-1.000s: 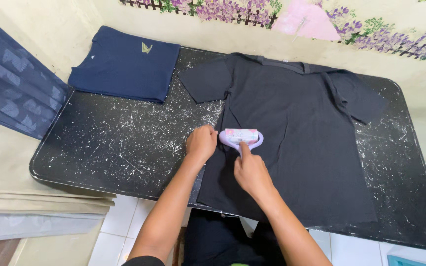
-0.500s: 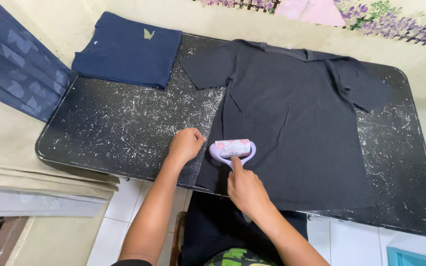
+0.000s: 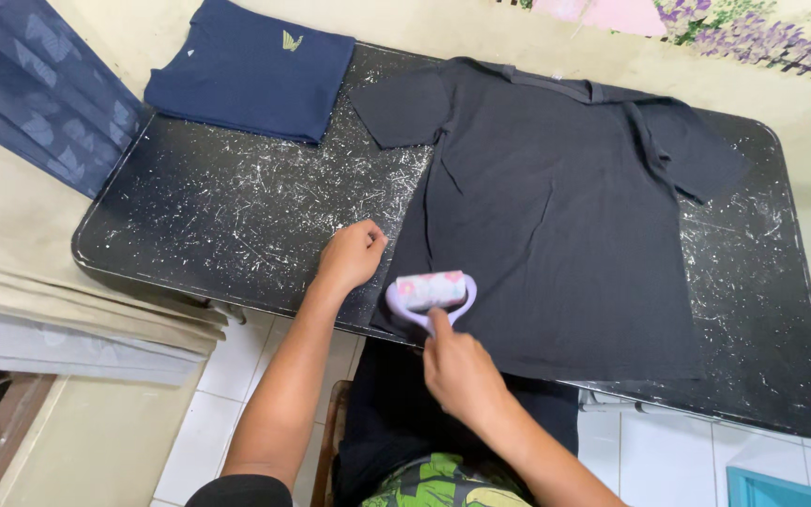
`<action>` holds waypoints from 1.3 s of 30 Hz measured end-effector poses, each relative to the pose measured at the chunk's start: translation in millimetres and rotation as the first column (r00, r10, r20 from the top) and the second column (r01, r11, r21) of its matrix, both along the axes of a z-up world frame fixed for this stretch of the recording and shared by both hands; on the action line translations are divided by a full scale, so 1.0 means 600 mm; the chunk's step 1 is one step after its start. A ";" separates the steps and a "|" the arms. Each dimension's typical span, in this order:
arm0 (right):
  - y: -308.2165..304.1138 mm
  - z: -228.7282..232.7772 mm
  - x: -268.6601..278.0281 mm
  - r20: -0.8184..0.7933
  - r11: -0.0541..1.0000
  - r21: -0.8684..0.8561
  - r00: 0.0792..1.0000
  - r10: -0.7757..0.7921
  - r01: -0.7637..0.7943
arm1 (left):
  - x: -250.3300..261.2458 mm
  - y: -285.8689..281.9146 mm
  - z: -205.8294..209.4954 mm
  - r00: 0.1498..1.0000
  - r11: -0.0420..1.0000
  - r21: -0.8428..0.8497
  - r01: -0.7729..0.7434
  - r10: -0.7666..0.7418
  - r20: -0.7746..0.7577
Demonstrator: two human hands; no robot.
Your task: The person uses a lint roller to remove lint from a black t-shirt laid flat on a table. They roll the adhesive roller over the front and back of the shirt, then fold the shirt and place it on a stack of other folded shirts.
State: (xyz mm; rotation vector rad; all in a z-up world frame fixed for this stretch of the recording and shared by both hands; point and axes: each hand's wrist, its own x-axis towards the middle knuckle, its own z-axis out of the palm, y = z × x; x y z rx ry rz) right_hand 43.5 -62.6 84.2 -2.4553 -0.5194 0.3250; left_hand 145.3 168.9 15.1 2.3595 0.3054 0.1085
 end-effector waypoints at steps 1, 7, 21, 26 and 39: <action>-0.004 0.003 -0.015 -0.019 1.000 0.016 1.000 0.017 -0.016 | 0.003 -0.002 0.004 1.000 1.000 0.006 0.006 -0.006 0.001; -0.004 0.003 0.031 0.032 0.997 0.069 0.999 -0.032 0.030 | 0.016 -0.025 0.029 0.999 0.998 -0.066 0.008 -0.005 0.044; -0.125 0.058 -0.007 -0.186 0.978 0.202 0.982 -0.012 0.050 | 0.065 -0.127 0.054 0.858 0.934 0.080 0.348 -0.352 0.375; -0.156 0.035 0.129 0.238 0.952 0.277 0.950 -0.202 0.133 | 0.061 -0.182 0.036 0.831 0.858 0.294 0.422 -0.496 0.254; -0.171 0.015 0.139 0.089 0.956 0.147 0.960 -0.267 0.253 | 0.040 -0.188 0.020 0.843 0.788 0.407 0.463 -0.533 0.072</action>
